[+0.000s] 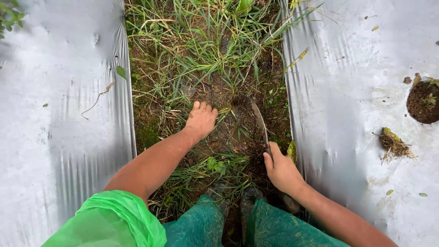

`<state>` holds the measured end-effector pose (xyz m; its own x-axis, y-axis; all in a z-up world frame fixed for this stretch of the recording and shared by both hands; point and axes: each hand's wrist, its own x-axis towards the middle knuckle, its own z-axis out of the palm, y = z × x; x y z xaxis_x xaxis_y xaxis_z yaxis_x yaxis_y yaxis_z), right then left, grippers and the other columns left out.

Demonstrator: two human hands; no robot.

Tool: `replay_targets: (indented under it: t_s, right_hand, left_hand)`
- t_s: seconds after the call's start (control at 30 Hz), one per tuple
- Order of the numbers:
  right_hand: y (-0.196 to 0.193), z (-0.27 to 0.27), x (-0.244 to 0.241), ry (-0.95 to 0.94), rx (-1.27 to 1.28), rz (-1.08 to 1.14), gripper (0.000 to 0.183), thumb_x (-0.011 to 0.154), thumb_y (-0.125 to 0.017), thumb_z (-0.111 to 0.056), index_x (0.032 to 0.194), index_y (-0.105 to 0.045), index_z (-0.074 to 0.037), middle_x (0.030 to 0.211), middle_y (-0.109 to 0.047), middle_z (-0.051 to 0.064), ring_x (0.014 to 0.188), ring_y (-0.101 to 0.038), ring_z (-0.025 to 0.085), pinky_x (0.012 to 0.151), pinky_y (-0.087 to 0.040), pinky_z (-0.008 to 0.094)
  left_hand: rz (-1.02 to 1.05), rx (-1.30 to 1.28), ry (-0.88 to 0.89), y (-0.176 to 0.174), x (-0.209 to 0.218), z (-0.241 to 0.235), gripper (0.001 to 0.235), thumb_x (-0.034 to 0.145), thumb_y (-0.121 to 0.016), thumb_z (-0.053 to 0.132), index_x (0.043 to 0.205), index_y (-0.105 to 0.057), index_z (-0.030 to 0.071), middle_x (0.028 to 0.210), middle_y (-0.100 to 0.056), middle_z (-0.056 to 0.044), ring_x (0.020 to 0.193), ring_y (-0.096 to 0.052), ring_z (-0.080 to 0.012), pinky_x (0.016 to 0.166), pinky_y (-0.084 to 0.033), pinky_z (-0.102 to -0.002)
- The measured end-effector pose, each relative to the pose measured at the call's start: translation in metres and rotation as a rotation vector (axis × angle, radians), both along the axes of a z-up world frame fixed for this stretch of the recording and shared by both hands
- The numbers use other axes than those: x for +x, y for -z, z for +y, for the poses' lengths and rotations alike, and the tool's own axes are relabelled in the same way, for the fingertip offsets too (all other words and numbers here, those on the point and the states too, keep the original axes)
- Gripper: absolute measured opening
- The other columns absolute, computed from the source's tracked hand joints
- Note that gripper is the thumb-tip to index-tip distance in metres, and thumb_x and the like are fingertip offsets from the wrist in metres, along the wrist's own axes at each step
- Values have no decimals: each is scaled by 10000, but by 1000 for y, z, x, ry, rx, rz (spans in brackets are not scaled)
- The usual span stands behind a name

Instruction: Using a sickle and hands to remove weeds from a garden bed covered with plastic mulch.

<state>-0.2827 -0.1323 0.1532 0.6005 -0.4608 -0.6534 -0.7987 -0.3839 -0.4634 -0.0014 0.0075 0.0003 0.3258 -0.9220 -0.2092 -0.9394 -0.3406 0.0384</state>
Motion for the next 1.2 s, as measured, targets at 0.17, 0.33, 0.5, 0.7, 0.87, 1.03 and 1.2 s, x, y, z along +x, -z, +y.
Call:
replay_targets:
  t_s: [0.17, 0.33, 0.5, 0.7, 0.87, 1.03, 1.2]
  right_hand:
    - [-92, -2, 17, 124, -65, -67, 350, 1064, -453, -304, 1386, -561, -221, 629, -706, 180, 639, -729, 370, 669, -565, 505]
    - [-73, 15, 6, 312, -124, -532, 290, 1098, -380, -163, 1328, -519, -53, 477, -625, 112, 442, -648, 264, 534, -538, 389]
    - [-36, 21, 2, 84, 184, -105, 382, 1097, -358, -284, 1416, -490, -120, 536, -677, 67, 488, -697, 195, 529, -571, 360]
    - [-75, 10, 15, 142, 86, -129, 388, 1072, -437, -248, 1392, -553, -62, 485, -670, 110, 431, -685, 227, 480, -559, 353]
    - [-62, 12, 4, 228, -56, -435, 328, 1078, -403, -198, 1360, -498, -61, 500, -648, 94, 471, -667, 263, 547, -552, 412]
    - [-19, 14, -3, 1, 4, -108, 326, 1091, -406, -296, 1360, -505, -142, 619, -723, 112, 535, -691, 262, 606, -553, 420]
    - [-56, -3, 7, 97, 61, 64, 309, 1056, -435, -393, 1293, -582, -262, 498, -675, 89, 540, -733, 293, 664, -561, 424]
  left_hand:
    - [12, 56, 11, -5, 2, 19, 228, 998, -419, 144, 1034, -644, 130, 1003, -692, -149, 1001, -579, -310, 972, -312, -487]
    - [25, 55, -6, -3, -7, 21, 202, 999, -432, 138, 1015, -633, 130, 995, -685, -143, 991, -578, -306, 966, -308, -479]
    - [47, 61, -22, -4, -6, 18, 186, 1007, -438, 141, 1006, -624, 133, 998, -681, -147, 997, -575, -306, 966, -300, -483]
    - [48, 83, -9, -17, -13, 23, 216, 1009, -418, 139, 1028, -633, 135, 1007, -690, -142, 1001, -581, -302, 962, -300, -482]
    - [45, 56, -8, -9, -13, 24, 204, 1003, -432, 151, 1000, -635, 135, 989, -690, -144, 999, -584, -306, 971, -306, -491]
    - [32, 61, -7, -15, -8, 23, 207, 1003, -426, 148, 989, -632, 134, 999, -697, -149, 1006, -589, -309, 971, -305, -485]
    - [29, 128, -16, -14, -10, 50, 205, 1014, -427, 132, 1000, -632, 128, 995, -687, -141, 990, -587, -299, 953, -313, -463]
